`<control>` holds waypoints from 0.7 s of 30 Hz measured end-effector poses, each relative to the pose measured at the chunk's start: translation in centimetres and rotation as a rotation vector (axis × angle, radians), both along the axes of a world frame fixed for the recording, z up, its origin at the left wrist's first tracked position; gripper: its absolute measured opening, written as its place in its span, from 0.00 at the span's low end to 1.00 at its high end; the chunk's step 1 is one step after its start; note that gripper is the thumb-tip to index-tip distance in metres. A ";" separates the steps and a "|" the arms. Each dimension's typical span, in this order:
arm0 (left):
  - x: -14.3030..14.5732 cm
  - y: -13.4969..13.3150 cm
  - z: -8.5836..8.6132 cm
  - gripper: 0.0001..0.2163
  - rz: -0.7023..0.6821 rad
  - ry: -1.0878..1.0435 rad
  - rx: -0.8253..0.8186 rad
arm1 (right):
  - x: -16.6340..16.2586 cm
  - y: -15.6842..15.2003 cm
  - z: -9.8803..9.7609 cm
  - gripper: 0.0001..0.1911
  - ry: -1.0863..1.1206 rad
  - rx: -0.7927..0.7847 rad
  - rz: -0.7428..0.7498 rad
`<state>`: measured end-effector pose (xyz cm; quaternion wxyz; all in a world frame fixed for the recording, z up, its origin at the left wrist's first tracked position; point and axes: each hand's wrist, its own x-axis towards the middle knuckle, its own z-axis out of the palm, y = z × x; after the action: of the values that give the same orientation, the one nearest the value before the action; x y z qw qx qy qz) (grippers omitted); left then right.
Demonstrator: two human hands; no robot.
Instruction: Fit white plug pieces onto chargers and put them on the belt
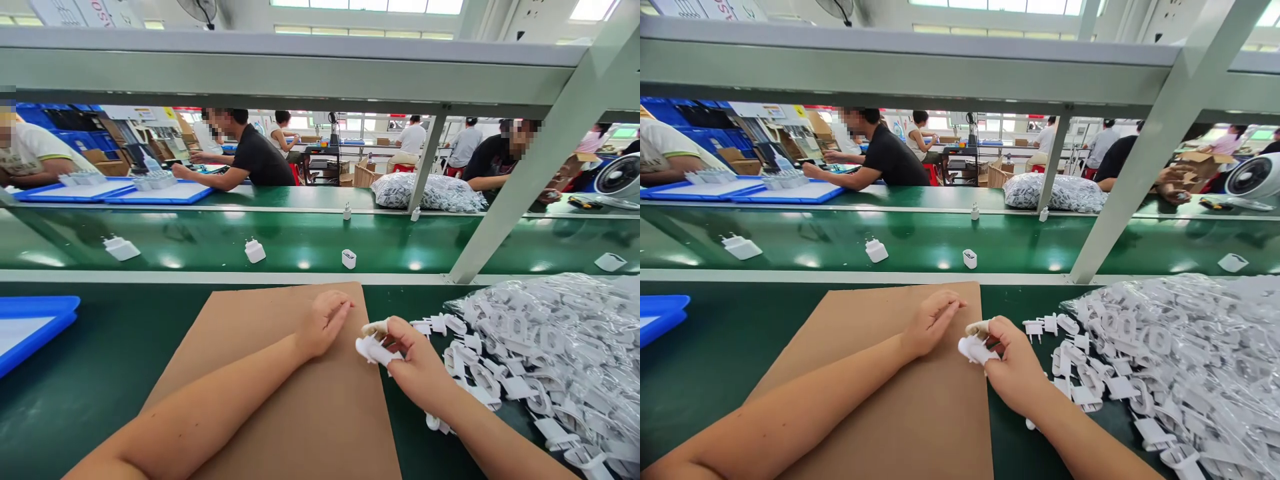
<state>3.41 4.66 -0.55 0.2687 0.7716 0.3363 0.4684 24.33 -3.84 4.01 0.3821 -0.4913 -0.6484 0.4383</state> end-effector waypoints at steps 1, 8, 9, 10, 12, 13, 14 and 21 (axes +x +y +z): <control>0.1 0.4 -0.2 0.16 0.062 -0.021 -0.074 | -0.1 -0.3 0.0 0.10 -0.045 0.018 0.056; 0.4 2.9 -2.2 0.17 0.354 -0.025 -0.308 | -0.6 -1.7 -0.4 0.14 -0.674 0.300 0.432; 0.4 3.4 -2.3 0.17 0.394 -0.017 -0.322 | -0.6 -1.7 -0.5 0.14 -0.736 0.313 0.453; 0.5 4.0 -2.3 0.19 0.438 -0.006 -0.331 | -0.7 -1.6 -0.6 0.14 -0.772 0.314 0.467; 0.8 5.5 -2.1 0.26 0.533 0.025 -0.341 | -0.7 -1.5 -0.6 0.15 -0.797 0.307 0.485; 1.1 6.4 -1.8 0.31 0.577 0.045 -0.345 | -0.7 -1.5 -0.6 0.15 -0.801 0.313 0.490; 1.5 7.4 -1.5 0.35 0.616 0.066 -0.350 | -0.7 -1.5 -0.5 0.15 -0.807 0.325 0.493; 3.1 13.3 0.9 0.32 0.723 0.114 -0.461 | -0.7 -1.0 -1.3 0.16 -0.539 0.258 0.302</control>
<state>6.49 17.98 0.38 0.2337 0.5485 0.6951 0.4017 23.62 -4.82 2.72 0.1867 -0.4355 -0.8417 0.2587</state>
